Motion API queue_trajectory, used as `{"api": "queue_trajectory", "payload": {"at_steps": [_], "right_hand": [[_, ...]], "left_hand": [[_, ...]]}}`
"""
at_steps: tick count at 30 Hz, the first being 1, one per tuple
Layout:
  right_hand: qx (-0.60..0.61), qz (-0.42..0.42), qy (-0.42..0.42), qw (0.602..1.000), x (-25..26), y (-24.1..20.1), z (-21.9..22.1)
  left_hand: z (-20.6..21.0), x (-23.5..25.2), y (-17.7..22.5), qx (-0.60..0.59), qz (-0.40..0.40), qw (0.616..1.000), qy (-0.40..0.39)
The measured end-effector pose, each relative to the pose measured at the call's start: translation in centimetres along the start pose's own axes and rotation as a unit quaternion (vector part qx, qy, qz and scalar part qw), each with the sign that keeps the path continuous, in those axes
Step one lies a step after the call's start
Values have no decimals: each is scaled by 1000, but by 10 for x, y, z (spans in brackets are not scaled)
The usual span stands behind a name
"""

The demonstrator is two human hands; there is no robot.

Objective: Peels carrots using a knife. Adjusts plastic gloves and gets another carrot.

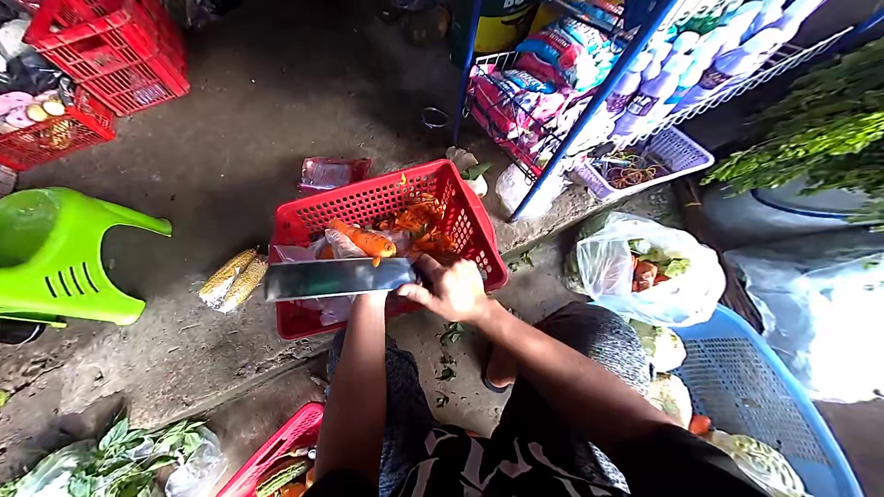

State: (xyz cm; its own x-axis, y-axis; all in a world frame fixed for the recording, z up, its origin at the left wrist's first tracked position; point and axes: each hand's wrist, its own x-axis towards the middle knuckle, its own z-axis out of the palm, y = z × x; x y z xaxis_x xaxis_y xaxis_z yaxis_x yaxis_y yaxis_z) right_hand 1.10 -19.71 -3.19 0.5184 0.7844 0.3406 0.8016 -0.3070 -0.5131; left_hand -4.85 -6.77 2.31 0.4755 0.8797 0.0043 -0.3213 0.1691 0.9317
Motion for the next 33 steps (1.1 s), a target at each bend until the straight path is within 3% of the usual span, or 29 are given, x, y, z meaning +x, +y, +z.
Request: {"api": "queue_trajectory", "payload": {"at_steps": [1,2,3,5,6,9,11,15,18,20,24,27,28,30,33], "right_hand": [[0,-26,21,999,-2,-3,5],[2,-38,29,999,-2,-3,8],[4,-43,31,999,-2,0,11],[6,-24,22,999,-2,10,16],[8,19,-15,1000,0,16,15],[27,253,-189,948,19,42,0],[35,293,-193,936,26,46,-9],[40,141,-101,984,4,20,-21],[5,-21,-1,1000,-8,10,-13],[-20,-72,20,997,-9,9,-7],[-12,-20,-28,999,-3,28,-1],[1,169,-169,971,9,48,-15],[2,207,-173,963,13,54,-19],[9,182,-140,973,11,50,-24],[-3,65,-126,990,0,27,-33]], "left_hand": [[-2,-11,8,26,33,997,-61],[14,-23,48,55,-124,991,-20],[21,-25,60,69,-214,974,4],[-11,-16,-11,-29,-101,993,-43],[-18,-8,-36,-70,-93,993,-25],[-24,7,-51,-94,-119,985,86],[-21,11,-46,-68,-135,983,107],[-18,-3,-36,-76,-203,973,81],[-11,-11,-20,-21,-162,987,-1],[-4,-11,-15,43,-150,988,18],[-18,-5,-44,-71,-219,973,-20],[-17,-6,-40,-78,-303,950,9],[-14,-3,-39,-64,-318,946,14],[-14,3,-38,-78,-330,941,1],[-20,2,-47,-119,-291,947,-63]]}}
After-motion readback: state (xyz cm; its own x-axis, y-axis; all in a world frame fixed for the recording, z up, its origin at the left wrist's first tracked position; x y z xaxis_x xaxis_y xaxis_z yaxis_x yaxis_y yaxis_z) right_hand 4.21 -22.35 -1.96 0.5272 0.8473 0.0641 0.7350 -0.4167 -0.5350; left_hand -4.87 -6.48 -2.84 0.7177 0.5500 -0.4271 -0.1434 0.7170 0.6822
